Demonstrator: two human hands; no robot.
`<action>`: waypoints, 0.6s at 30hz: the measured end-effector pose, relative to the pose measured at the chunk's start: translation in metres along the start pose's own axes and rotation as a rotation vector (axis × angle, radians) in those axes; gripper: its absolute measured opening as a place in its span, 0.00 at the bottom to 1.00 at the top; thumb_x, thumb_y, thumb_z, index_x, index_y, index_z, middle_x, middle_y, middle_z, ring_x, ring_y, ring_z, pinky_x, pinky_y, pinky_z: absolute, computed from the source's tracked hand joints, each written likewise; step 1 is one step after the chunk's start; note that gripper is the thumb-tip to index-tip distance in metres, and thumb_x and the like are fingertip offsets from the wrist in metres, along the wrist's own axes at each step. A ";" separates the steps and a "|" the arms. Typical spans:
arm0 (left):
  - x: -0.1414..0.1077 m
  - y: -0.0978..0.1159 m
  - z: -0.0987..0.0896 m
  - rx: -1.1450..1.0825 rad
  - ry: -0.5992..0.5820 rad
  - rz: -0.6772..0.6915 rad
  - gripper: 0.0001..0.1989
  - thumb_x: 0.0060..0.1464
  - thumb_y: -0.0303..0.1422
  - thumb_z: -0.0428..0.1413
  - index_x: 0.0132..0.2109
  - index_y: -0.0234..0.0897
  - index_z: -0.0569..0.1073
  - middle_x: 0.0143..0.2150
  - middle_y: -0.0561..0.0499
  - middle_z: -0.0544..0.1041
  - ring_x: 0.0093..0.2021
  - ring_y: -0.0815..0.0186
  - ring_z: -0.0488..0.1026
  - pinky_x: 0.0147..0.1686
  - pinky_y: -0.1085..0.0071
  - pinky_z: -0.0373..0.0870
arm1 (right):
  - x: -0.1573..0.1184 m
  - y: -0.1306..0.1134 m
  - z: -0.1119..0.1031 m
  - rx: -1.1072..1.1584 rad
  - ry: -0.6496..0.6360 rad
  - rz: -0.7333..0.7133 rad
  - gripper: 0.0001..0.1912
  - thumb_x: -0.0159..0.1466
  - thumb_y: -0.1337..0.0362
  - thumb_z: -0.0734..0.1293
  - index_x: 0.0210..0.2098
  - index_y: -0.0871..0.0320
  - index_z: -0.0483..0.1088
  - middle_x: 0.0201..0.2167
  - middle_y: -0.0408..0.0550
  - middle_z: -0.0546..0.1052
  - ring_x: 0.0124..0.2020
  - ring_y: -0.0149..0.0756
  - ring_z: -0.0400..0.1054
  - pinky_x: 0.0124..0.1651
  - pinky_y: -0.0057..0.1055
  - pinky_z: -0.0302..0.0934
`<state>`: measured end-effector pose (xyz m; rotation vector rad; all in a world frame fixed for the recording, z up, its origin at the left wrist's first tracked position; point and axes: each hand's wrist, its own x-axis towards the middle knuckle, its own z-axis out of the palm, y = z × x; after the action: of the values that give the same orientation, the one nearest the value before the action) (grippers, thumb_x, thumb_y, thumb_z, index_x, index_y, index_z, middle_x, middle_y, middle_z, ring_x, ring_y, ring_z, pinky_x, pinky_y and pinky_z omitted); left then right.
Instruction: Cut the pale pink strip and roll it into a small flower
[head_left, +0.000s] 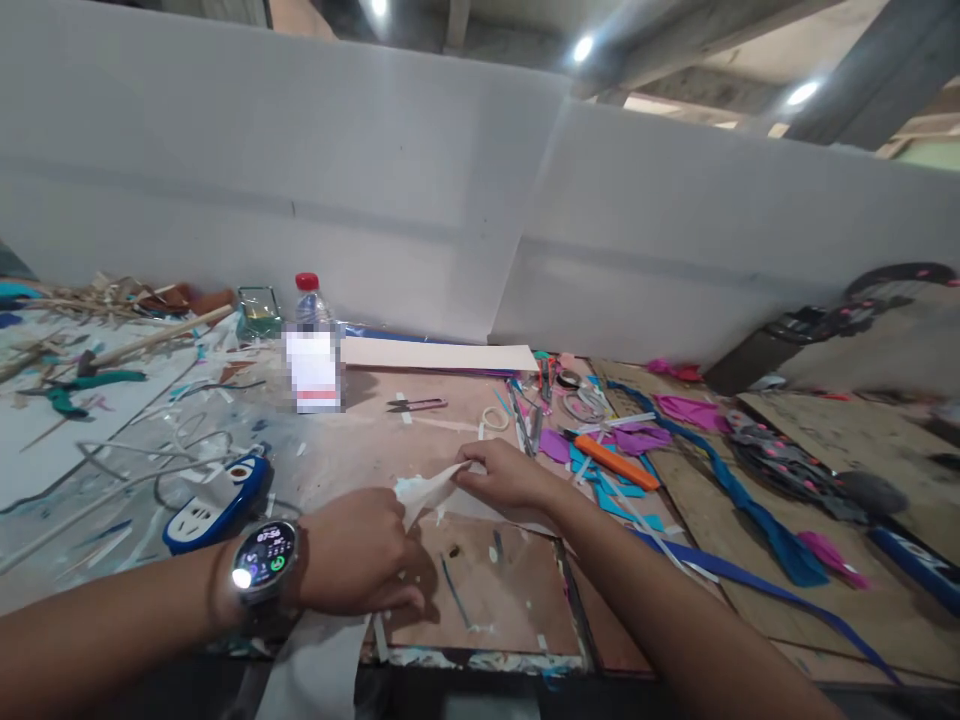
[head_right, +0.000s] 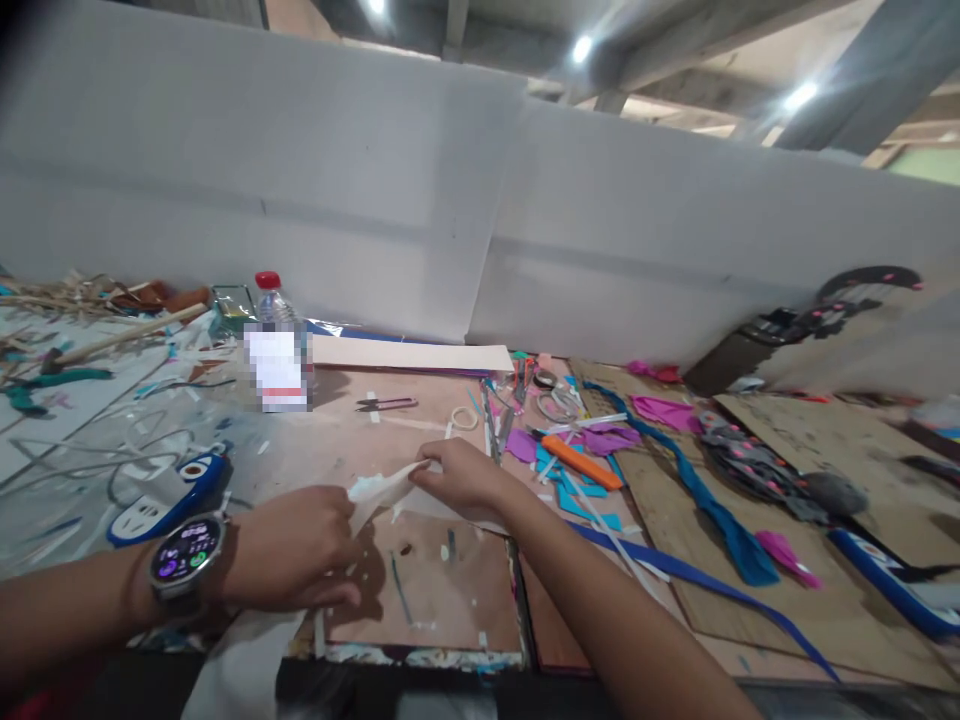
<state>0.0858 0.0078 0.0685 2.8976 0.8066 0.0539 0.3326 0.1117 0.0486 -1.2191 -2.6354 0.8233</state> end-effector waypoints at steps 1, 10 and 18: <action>-0.002 -0.004 -0.002 -0.023 -0.025 -0.077 0.18 0.65 0.49 0.53 0.37 0.41 0.79 0.28 0.47 0.78 0.31 0.57 0.75 0.31 0.63 0.65 | -0.003 0.004 -0.001 0.022 -0.004 -0.014 0.09 0.65 0.61 0.67 0.39 0.58 0.77 0.36 0.47 0.81 0.38 0.38 0.74 0.39 0.28 0.61; 0.005 0.004 -0.007 0.010 -0.153 -0.310 0.13 0.64 0.40 0.52 0.37 0.39 0.77 0.29 0.44 0.80 0.32 0.51 0.78 0.33 0.59 0.67 | -0.010 0.022 -0.004 0.193 -0.013 -0.106 0.13 0.68 0.57 0.66 0.47 0.57 0.76 0.44 0.49 0.81 0.45 0.41 0.74 0.50 0.33 0.64; -0.012 -0.029 -0.051 -0.036 -0.118 -0.398 0.08 0.65 0.34 0.50 0.38 0.41 0.72 0.33 0.49 0.79 0.32 0.60 0.75 0.30 0.67 0.59 | -0.014 0.039 -0.012 0.781 -0.122 0.128 0.27 0.62 0.45 0.70 0.53 0.55 0.69 0.35 0.43 0.77 0.30 0.34 0.71 0.31 0.27 0.62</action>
<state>0.0571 0.0322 0.1155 2.6203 1.3214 -0.1396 0.3721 0.1268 0.0397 -1.1140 -1.9561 1.7608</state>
